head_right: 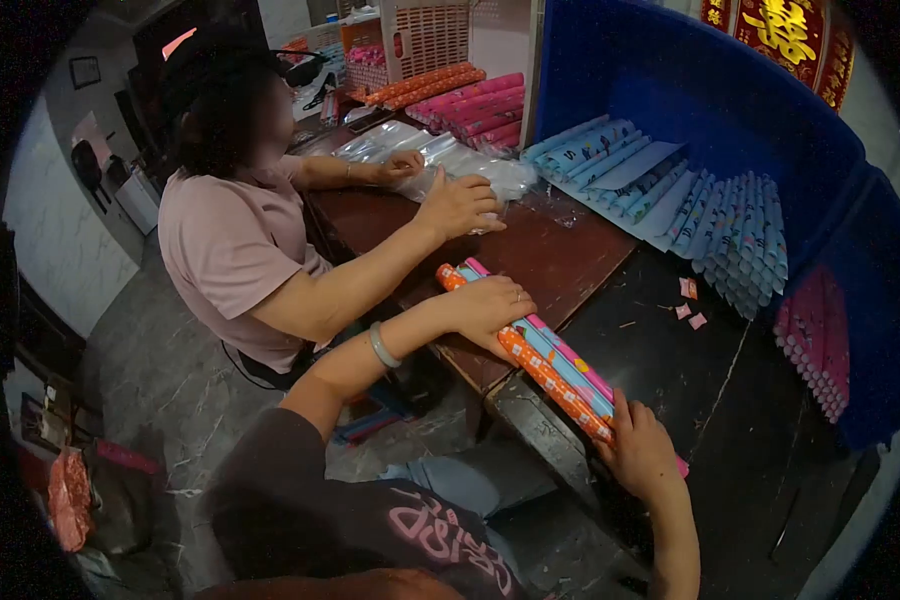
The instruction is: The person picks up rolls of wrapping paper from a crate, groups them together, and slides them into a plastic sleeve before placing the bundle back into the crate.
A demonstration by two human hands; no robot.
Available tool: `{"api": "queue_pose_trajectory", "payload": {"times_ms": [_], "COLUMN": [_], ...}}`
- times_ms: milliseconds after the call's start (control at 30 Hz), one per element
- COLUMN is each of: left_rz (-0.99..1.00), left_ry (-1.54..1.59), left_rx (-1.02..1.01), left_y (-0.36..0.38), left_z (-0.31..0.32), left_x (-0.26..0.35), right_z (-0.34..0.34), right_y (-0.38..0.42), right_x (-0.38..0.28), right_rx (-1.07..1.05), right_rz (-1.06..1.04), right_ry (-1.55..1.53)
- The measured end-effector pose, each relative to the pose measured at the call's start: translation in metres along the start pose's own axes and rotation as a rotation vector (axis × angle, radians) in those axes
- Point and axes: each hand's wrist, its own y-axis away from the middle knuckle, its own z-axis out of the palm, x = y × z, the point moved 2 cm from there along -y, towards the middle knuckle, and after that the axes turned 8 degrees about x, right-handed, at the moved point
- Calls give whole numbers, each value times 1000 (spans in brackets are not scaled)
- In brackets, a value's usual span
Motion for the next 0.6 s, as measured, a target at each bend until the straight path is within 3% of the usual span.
{"api": "queue_pose_trajectory", "payload": {"times_ms": [600], "left_rz": [104], "left_ry": [-45], "left_rx": [48], "left_y": [-27], "left_z": [-4], "left_x": [-24], "right_z": [6], "right_y": [-11], "right_x": [8], "right_rx": [140], "right_rz": [-22], "right_ry": [-27]}}
